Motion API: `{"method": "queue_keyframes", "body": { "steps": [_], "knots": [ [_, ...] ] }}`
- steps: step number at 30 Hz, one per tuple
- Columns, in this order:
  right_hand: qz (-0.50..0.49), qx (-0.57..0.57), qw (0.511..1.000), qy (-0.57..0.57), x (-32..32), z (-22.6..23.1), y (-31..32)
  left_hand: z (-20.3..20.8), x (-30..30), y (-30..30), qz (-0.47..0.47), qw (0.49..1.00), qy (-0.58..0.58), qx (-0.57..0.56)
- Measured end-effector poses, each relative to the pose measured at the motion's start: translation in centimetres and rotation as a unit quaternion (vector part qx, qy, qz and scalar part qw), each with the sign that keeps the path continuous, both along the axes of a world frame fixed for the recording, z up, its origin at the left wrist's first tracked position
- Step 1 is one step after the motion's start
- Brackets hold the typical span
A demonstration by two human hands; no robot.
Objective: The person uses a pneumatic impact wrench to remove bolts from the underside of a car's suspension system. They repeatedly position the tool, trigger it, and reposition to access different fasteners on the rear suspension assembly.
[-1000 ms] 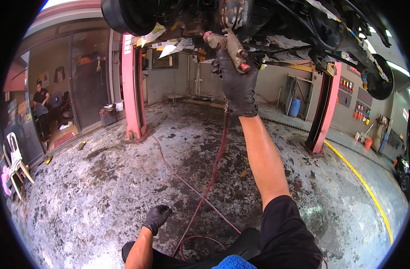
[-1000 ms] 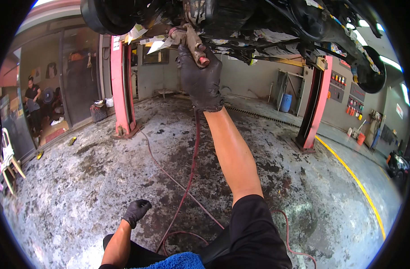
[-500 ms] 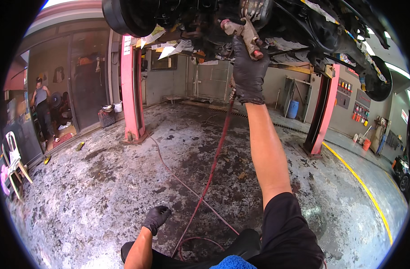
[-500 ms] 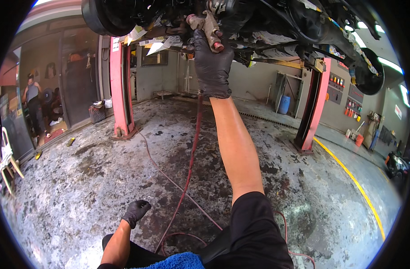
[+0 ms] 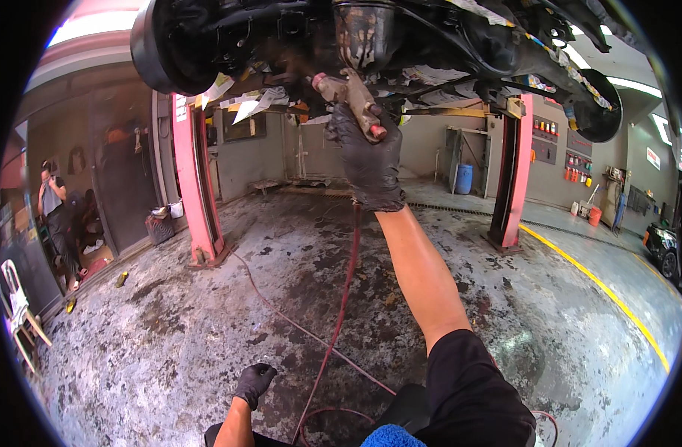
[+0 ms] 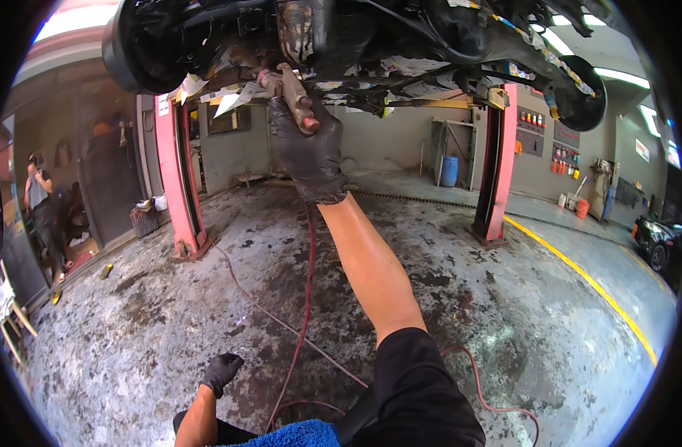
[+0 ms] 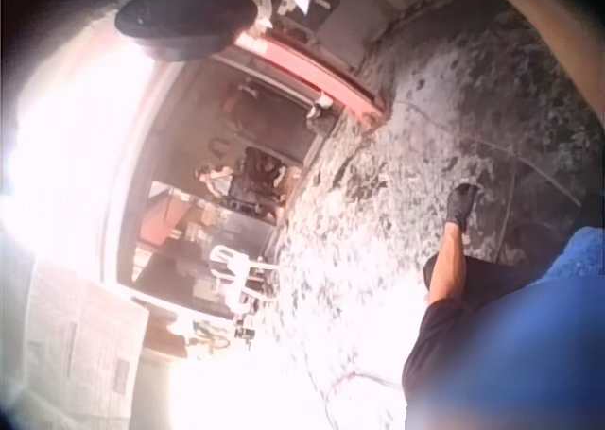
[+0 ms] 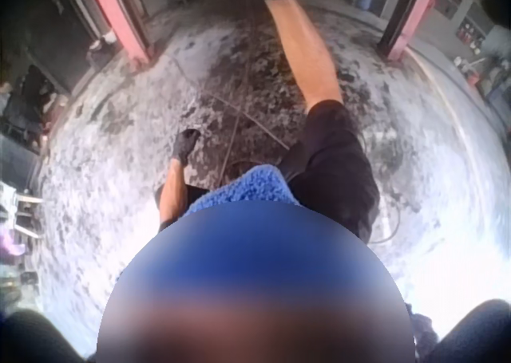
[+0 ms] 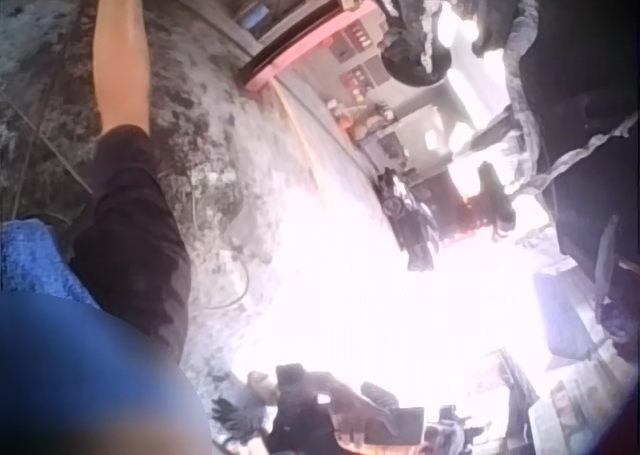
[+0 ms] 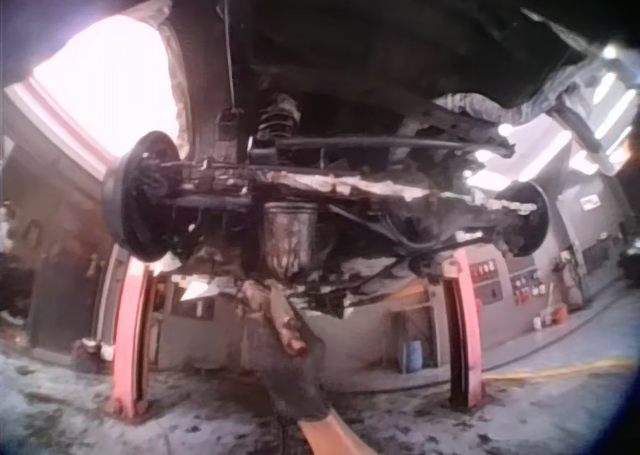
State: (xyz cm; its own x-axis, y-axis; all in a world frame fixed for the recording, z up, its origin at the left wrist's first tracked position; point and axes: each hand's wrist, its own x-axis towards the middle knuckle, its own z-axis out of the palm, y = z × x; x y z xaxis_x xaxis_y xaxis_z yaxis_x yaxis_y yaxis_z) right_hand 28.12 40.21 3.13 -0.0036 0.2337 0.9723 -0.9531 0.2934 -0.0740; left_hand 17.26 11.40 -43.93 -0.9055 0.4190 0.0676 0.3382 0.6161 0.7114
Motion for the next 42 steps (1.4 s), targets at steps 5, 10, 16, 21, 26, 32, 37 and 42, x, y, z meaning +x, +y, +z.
{"method": "queue_keyframes", "body": {
  "steps": [5, 10, 16, 21, 26, 32, 37, 42],
  "knots": [
    [-0.045, -0.036, 0.998, -0.033, 3.0, -0.8, 4.1, -0.7, -0.2, 0.0, -0.004, 0.999, -0.025, 0.031],
    [-0.093, -0.028, 0.993, -0.061, 6.3, -3.8, 6.7, 0.9, -1.3, 1.4, 0.014, 0.985, -0.061, 0.158],
    [-0.095, -0.057, 0.984, -0.138, 7.1, -8.3, 7.1, 17.8, -0.2, 6.8, -0.066, 0.948, 0.056, 0.306],
    [-0.027, -0.08, 0.989, -0.123, 5.3, -11.4, 5.2, 37.2, 5.1, 13.8, -0.238, 0.868, 0.143, 0.412],
    [-0.119, -0.001, 0.982, -0.146, 5.4, -14.2, 2.3, 45.9, 10.8, 18.8, -0.314, 0.849, 0.139, 0.402],
    [-0.178, 0.022, 0.968, -0.174, 6.9, -15.1, 0.9, 45.1, 10.2, 20.6, -0.344, 0.834, 0.107, 0.418],
    [-0.301, -0.047, 0.939, -0.158, 7.3, -14.6, 1.5, 46.9, 8.7, 23.9, -0.489, 0.759, 0.054, 0.426],
    [-0.093, -0.216, 0.917, -0.324, 10.4, -12.3, 1.9, 50.0, 10.6, 28.2, -0.533, 0.717, -0.008, 0.449]
  ]
}}
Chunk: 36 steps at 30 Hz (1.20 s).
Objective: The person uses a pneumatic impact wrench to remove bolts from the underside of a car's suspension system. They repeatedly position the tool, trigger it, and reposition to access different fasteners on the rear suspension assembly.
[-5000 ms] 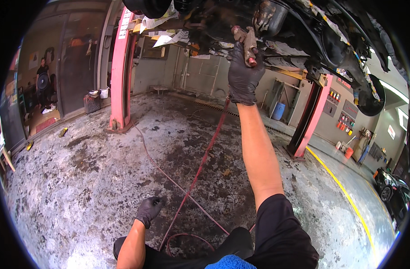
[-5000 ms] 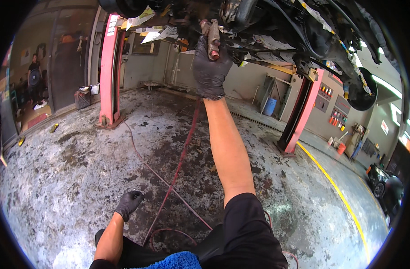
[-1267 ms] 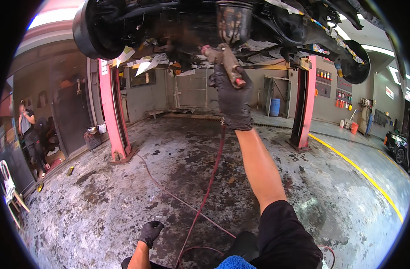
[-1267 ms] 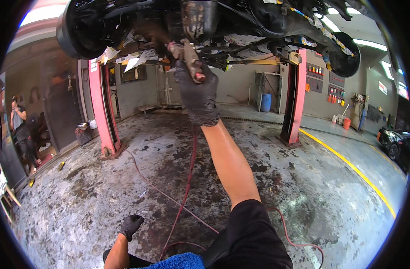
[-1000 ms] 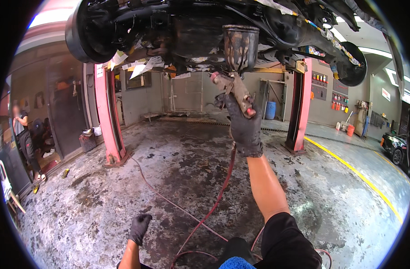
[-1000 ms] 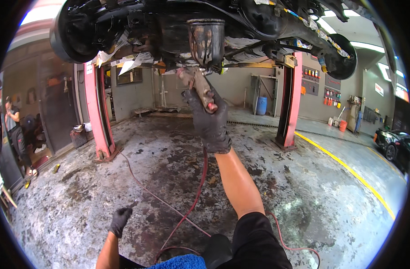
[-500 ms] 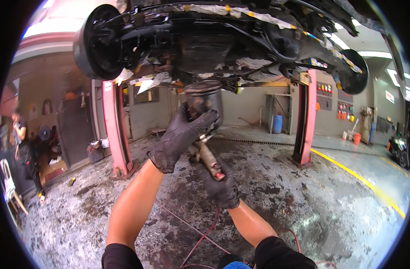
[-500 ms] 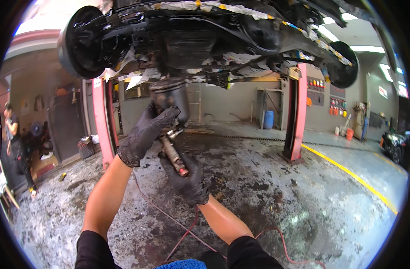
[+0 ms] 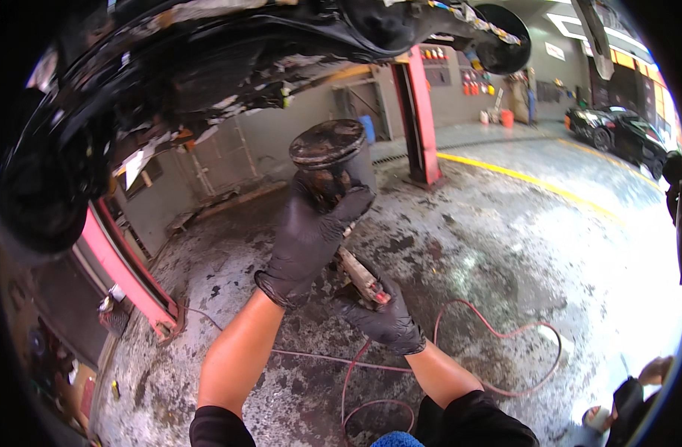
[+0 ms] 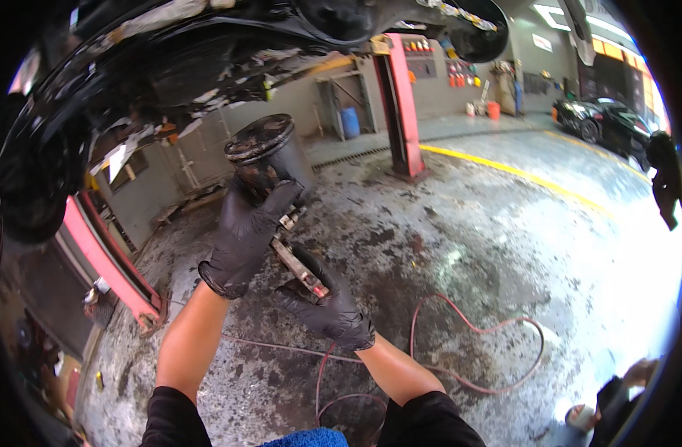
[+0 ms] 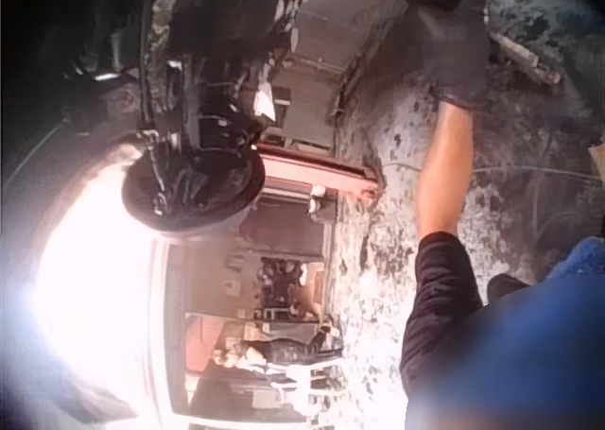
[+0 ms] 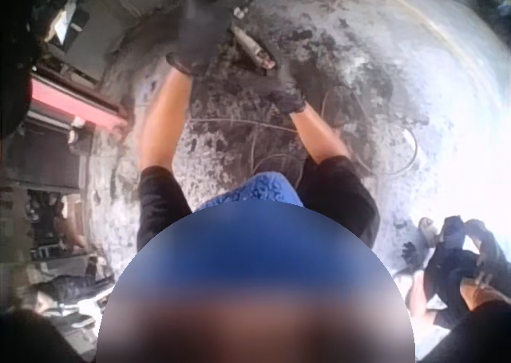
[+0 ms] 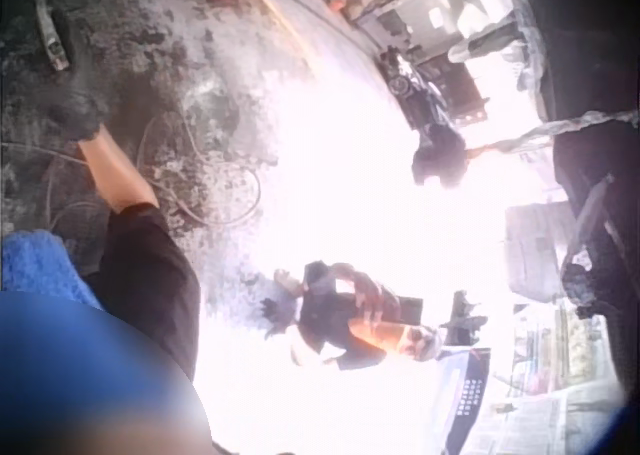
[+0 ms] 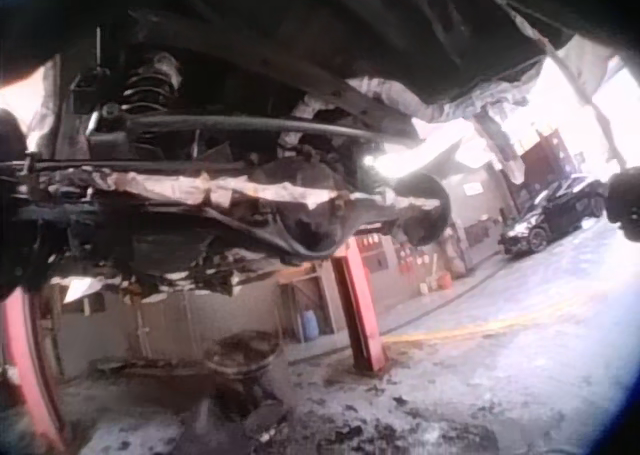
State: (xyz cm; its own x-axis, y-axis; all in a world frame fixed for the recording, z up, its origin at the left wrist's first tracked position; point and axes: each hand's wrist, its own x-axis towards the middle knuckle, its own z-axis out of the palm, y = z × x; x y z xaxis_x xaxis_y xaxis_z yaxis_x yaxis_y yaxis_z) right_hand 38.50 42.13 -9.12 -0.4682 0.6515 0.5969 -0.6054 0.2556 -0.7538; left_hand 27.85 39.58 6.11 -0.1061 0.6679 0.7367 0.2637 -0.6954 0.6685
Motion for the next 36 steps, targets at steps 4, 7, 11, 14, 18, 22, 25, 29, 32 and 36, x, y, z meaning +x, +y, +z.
{"method": "queue_keyframes", "body": {
  "steps": [4, 7, 11, 14, 18, 22, 25, 29, 32, 36],
  "knots": [
    [-0.135, 0.089, 0.985, -0.062, 3.1, 2.3, 0.1, 2.7, 2.1, 0.9, -0.057, 0.989, 0.043, -0.126],
    [-0.246, 0.136, 0.957, -0.067, 4.9, 4.1, -0.5, 4.8, 4.1, 0.9, -0.139, 0.982, -0.001, -0.129],
    [-0.257, 0.024, 0.963, -0.081, 6.1, 6.9, -3.4, 7.1, 6.1, 0.1, -0.178, 0.968, 0.0, -0.179],
    [-0.372, 0.155, 0.906, -0.132, 7.3, 9.6, -5.5, 9.3, 7.0, -0.3, -0.165, 0.97, 0.046, -0.171],
    [-0.413, 0.167, 0.886, -0.126, 8.9, 14.0, -8.6, 12.9, 7.4, -1.6, -0.15, 0.975, 0.141, -0.079],
    [-0.481, 0.144, 0.851, -0.153, 11.6, 18.4, -11.8, 15.3, 6.4, -3.7, -0.284, 0.951, 0.018, -0.117],
    [-0.453, 0.045, 0.885, -0.094, 13.1, 21.5, -14.0, 14.8, 4.1, -5.4, -0.331, 0.926, -0.089, -0.161],
    [-0.471, 0.051, 0.873, -0.118, 14.7, 25.5, -15.4, 8.1, 2.5, -8.9, -0.176, 0.925, 0.132, -0.311],
    [-0.478, 0.091, 0.867, -0.107, 15.0, 28.3, -14.6, 0.7, 4.7, -11.7, -0.287, 0.879, 0.153, -0.35],
    [-0.418, 0.044, 0.904, -0.078, 14.3, 31.3, -14.2, -6.9, 8.6, -12.7, -0.291, 0.867, 0.19, -0.357]
  ]
}}
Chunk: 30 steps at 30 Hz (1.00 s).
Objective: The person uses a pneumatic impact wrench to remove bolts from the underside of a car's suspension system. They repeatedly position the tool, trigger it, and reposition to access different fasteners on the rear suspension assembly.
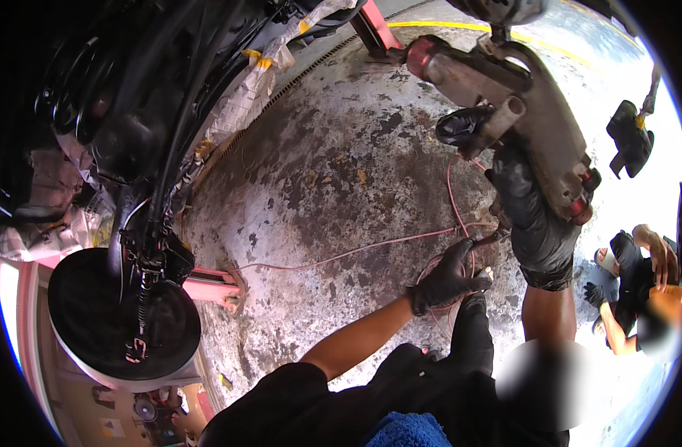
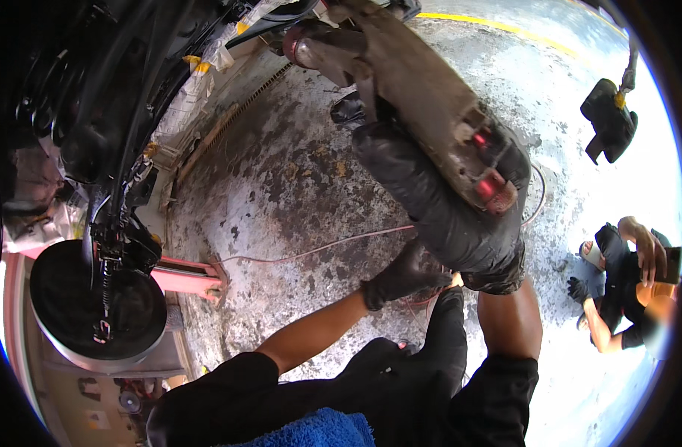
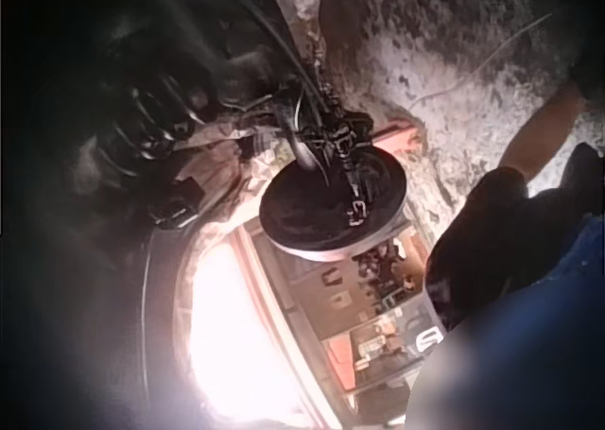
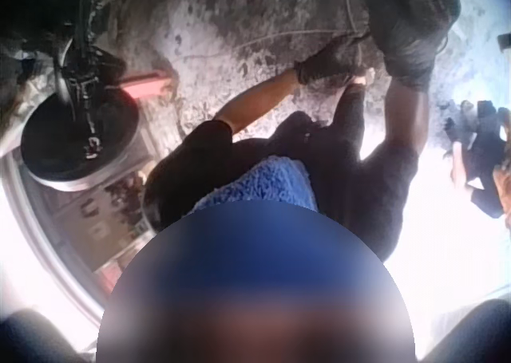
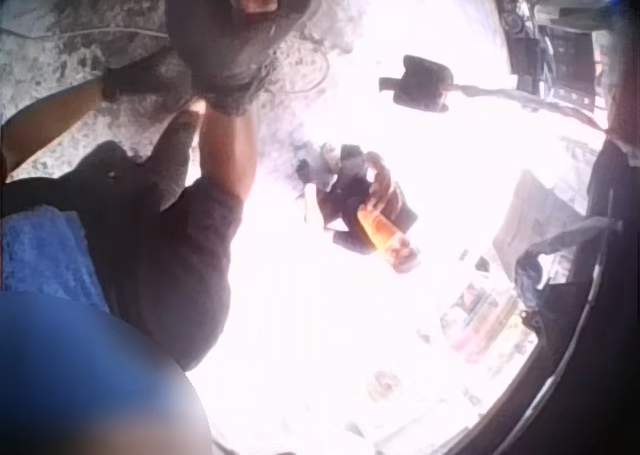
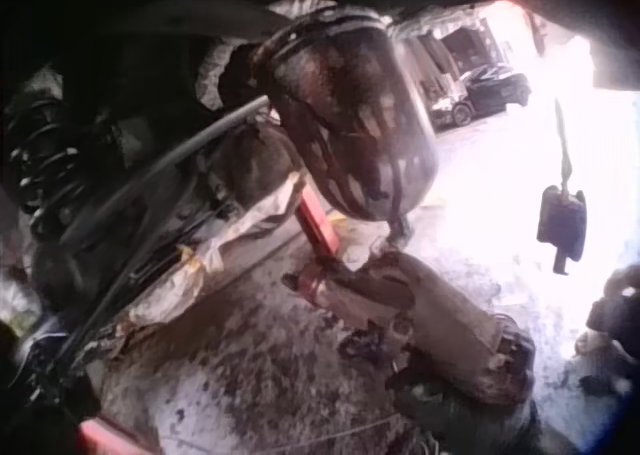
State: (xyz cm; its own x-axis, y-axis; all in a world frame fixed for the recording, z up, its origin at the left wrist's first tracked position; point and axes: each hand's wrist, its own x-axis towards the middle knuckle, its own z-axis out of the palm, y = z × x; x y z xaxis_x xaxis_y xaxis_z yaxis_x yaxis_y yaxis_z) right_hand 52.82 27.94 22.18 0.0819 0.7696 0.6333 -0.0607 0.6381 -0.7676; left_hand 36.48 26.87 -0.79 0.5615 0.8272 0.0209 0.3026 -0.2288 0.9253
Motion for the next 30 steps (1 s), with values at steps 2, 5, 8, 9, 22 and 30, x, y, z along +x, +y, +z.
{"method": "queue_keyframes", "body": {
  "steps": [2, 5, 8, 9, 22, 30],
  "knots": [
    [-0.019, -0.031, 0.999, -0.01, 0.0, 1.4, -0.5, -2.4, 1.1, -0.1, 0.017, 0.998, -0.044, -0.045],
    [0.028, -0.092, 0.994, 0.049, -0.7, 3.0, -0.9, -4.7, 1.3, 0.9, 0.051, 0.995, -0.067, -0.048],
    [0.078, -0.086, 0.991, 0.064, -1.0, 4.1, -0.7, -5.4, 0.0, 1.8, 0.085, 0.994, -0.064, -0.014],
    [0.081, -0.069, 0.993, 0.044, -1.1, 4.4, -0.6, -5.2, -0.4, 2.1, 0.097, 0.994, -0.053, 0.019],
    [0.151, 0.007, 0.984, -0.092, -1.0, 8.1, -0.3, 1.0, -1.1, 0.4, 0.041, 0.994, 0.021, 0.099],
    [0.065, -0.02, 0.997, -0.044, -0.5, 8.7, 1.7, -2.1, -2.3, 1.7, 0.081, 0.99, 0.036, 0.111]
  ]
}}
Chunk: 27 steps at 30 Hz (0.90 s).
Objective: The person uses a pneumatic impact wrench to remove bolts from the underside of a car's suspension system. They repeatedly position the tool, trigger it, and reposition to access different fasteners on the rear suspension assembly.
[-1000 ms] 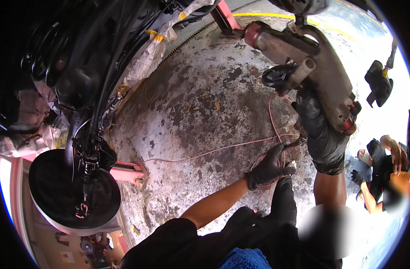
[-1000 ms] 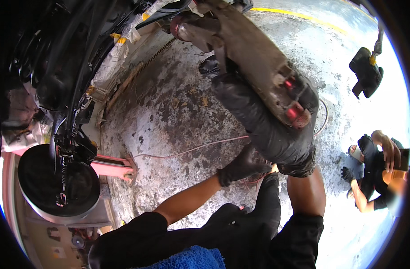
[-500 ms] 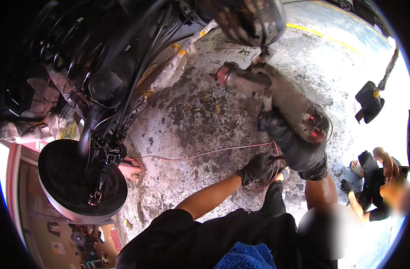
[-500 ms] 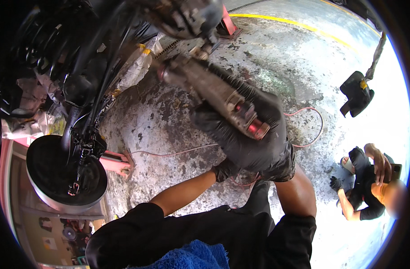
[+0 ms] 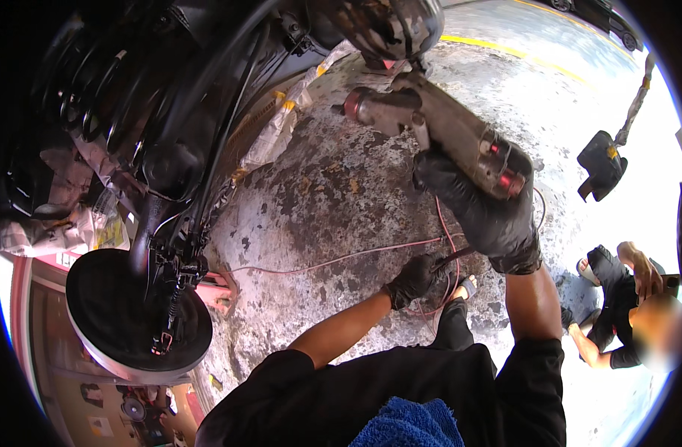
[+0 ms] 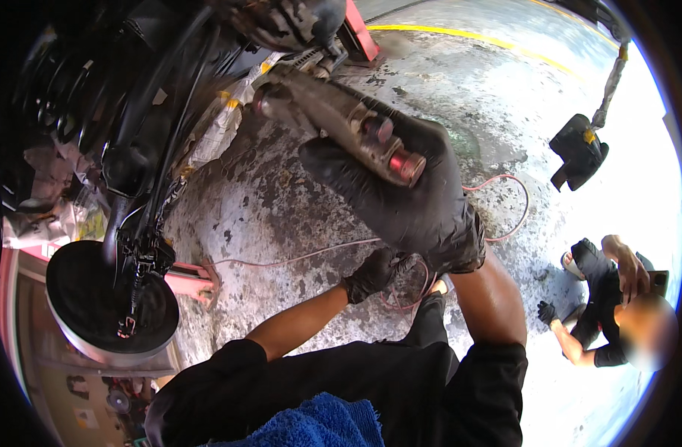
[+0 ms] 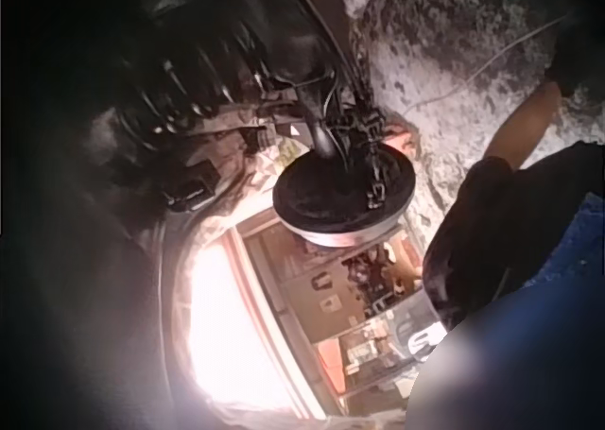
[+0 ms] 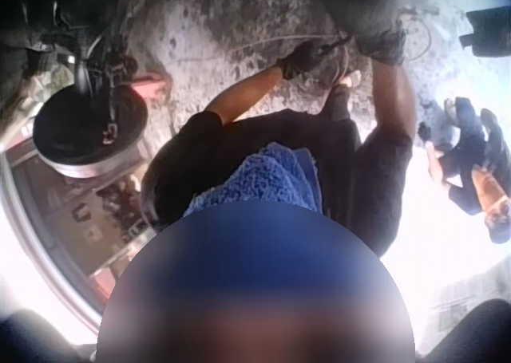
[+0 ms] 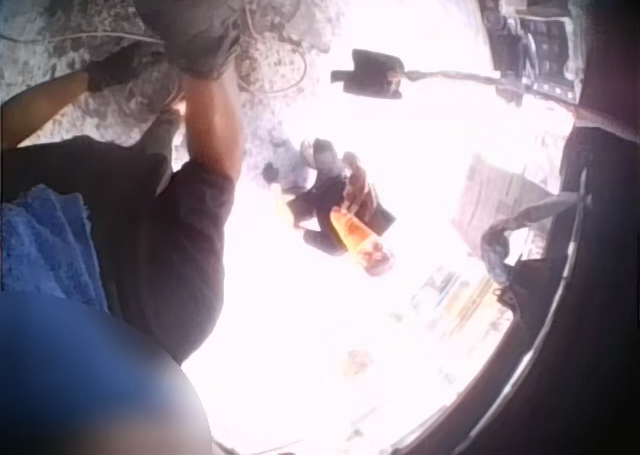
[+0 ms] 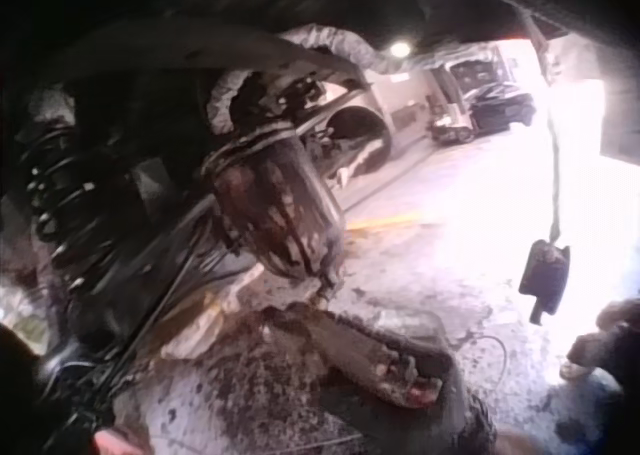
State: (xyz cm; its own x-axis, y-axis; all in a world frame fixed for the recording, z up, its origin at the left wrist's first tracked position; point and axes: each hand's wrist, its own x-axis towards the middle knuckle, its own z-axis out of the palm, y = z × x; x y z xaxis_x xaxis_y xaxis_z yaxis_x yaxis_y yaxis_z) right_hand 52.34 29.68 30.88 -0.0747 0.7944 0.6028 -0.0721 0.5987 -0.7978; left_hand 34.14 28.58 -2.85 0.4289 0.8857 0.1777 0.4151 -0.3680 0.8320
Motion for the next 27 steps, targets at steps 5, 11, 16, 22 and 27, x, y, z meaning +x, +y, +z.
{"method": "queue_keyframes", "body": {
  "steps": [5, 11, 16, 22, 27],
  "knots": [
    [-0.051, -0.03, 0.998, 0.013, 0.6, 0.2, 2.0, -0.3, 0.4, 1.2, 0.002, 1.0, 0.02, 0.009],
    [-0.096, -0.044, 0.994, 0.022, 1.2, 0.2, 4.5, 1.0, 0.4, 2.1, -0.023, 0.998, 0.057, -0.024],
    [-0.083, 0.008, 0.994, 0.069, 0.8, 0.2, 5.9, 4.2, 0.5, 1.9, -0.005, 0.997, 0.047, -0.055],
    [-0.036, 0.018, 0.998, 0.038, 0.7, 0.4, 4.8, 6.1, 0.7, 1.5, -0.001, 1.0, -0.004, -0.009],
    [0.145, -0.113, 0.974, 0.134, 1.5, 0.7, 5.2, 6.0, 0.6, 1.7, 0.002, 0.999, 0.017, -0.029]
  ]
}}
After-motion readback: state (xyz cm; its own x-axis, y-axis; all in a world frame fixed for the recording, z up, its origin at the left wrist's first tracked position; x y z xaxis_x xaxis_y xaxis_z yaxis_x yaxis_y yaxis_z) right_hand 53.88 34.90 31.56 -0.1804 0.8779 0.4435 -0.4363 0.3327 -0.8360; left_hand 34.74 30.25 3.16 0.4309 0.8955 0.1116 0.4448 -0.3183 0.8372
